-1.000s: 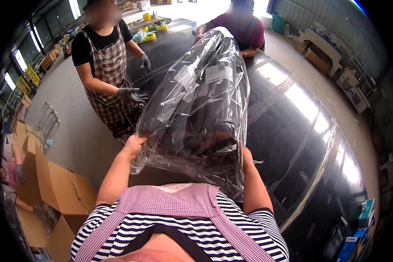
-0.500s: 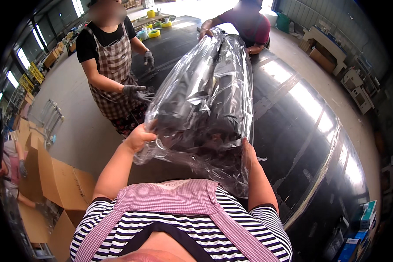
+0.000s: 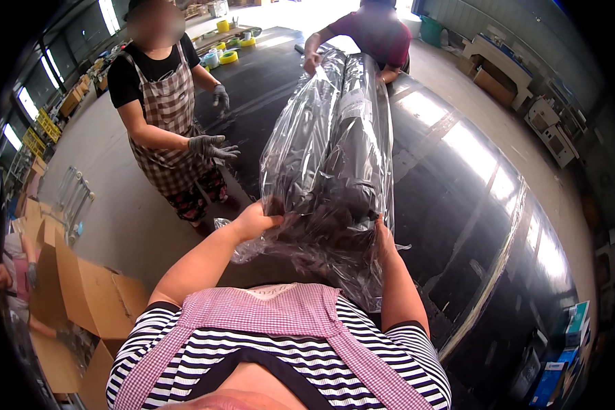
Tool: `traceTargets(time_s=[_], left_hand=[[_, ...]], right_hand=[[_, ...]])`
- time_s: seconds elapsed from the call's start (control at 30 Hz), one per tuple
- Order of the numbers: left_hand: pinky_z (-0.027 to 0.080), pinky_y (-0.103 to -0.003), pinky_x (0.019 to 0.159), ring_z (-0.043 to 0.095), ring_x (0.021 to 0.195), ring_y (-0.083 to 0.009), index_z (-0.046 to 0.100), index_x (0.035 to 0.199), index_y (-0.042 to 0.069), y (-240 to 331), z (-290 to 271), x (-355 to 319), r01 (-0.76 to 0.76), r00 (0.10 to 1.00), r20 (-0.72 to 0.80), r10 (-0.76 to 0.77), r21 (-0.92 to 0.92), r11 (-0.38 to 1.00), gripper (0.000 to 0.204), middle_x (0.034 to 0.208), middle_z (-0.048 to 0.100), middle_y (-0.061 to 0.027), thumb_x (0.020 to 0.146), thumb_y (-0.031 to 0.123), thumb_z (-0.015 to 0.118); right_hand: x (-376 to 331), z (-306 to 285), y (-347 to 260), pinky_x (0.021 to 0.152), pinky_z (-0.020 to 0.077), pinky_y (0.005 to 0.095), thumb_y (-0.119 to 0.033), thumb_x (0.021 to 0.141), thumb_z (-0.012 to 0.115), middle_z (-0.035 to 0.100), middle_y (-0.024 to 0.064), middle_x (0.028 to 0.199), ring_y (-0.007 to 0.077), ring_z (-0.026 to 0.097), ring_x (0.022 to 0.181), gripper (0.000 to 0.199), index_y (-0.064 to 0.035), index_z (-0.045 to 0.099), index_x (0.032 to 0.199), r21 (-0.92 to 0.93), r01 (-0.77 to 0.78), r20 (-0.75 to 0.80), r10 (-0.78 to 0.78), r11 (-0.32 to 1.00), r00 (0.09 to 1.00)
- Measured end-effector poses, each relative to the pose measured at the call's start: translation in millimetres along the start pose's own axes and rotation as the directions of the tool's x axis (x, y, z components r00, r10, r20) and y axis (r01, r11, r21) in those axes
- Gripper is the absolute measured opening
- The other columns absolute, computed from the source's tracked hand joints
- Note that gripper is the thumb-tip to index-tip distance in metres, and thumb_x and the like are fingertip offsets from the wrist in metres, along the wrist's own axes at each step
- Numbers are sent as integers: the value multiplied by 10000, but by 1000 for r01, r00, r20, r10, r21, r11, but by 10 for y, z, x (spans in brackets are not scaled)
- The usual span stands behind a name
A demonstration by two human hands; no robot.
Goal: The person wraps several long gray items in plastic sheeting and packs them into a large cardboard box with the help of a coworker.
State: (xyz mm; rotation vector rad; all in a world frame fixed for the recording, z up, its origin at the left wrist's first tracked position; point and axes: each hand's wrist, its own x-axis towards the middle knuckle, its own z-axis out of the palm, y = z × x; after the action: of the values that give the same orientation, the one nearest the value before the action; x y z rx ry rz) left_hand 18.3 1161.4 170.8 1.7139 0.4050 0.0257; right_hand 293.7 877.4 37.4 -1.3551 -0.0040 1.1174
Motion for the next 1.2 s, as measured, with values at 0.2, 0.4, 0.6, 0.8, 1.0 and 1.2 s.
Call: traceTargets(time_s=[0.2, 0.4, 0.6, 0.8, 1.0, 1.2], left_hand=[[390, -385, 1007, 513, 1173, -377, 395, 1370, 34, -164, 128, -135, -53, 961, -217, 173, 469, 881, 628, 1315, 483, -224, 838, 245, 654], [383, -404, 1024, 461, 1241, -395, 361, 1401, 67, 153, 357, -223, -15, 962, -217, 168, 571, 821, 650, 1375, 425, -248, 855, 299, 626], [395, -405, 1012, 468, 1240, -391, 368, 1394, 60, -383, 307, -290, -21, 859, -232, 457, 875, 483, 646, 1380, 419, -248, 853, 294, 630], [402, -401, 992, 490, 1208, -356, 403, 1365, 59, -306, 233, -571, 82, 888, -446, 110, 389, 918, 680, 1303, 514, -194, 817, 333, 700], [434, -336, 878, 547, 998, -177, 484, 1322, 54, -607, 46, -818, 163, 970, -134, -201, -249, 955, 637, 1147, 599, -64, 813, 347, 731], [461, -314, 826, 601, 910, -176, 657, 1107, 15, -869, 108, -600, 293, 949, -58, -309, -195, 936, 462, 995, 672, -68, 750, 266, 807]], right_hand=[[-203, 272, -86, 1010, 424, 465, -563, 978, 310, 525, 196, 1321, 332, 540, 1189, 673, -35, 397, 1387, 7, 133, 107, -133, 991, 985], [-110, 67, 16, 795, 508, 503, -613, 943, 359, 657, 206, 1014, 350, 647, 871, 677, -29, 536, 1237, 53, 54, 7, -55, 997, 998], [-1047, 934, -513, 743, 512, 462, -724, 878, 364, 640, 173, 1057, 296, 620, 800, 800, -50, 518, 1282, -96, 20, -106, -30, 995, 994], [-891, 242, -405, 846, 484, 476, -790, 834, 325, 628, 123, 1091, 258, 601, 949, 867, -72, 516, 1281, 32, -1, 344, -10, 999, 939], [-1041, 522, -303, 802, 486, 357, -366, 790, 732, 641, 66, 981, 191, 609, 865, 551, -33, 544, 1187, -170, 194, 227, -153, 966, 962], [-853, 832, -89, 713, 482, 285, -96, 708, 775, 645, 38, 851, 143, 596, 750, 356, 2, 604, 1005, -529, 284, -69, -374, 800, 925]])
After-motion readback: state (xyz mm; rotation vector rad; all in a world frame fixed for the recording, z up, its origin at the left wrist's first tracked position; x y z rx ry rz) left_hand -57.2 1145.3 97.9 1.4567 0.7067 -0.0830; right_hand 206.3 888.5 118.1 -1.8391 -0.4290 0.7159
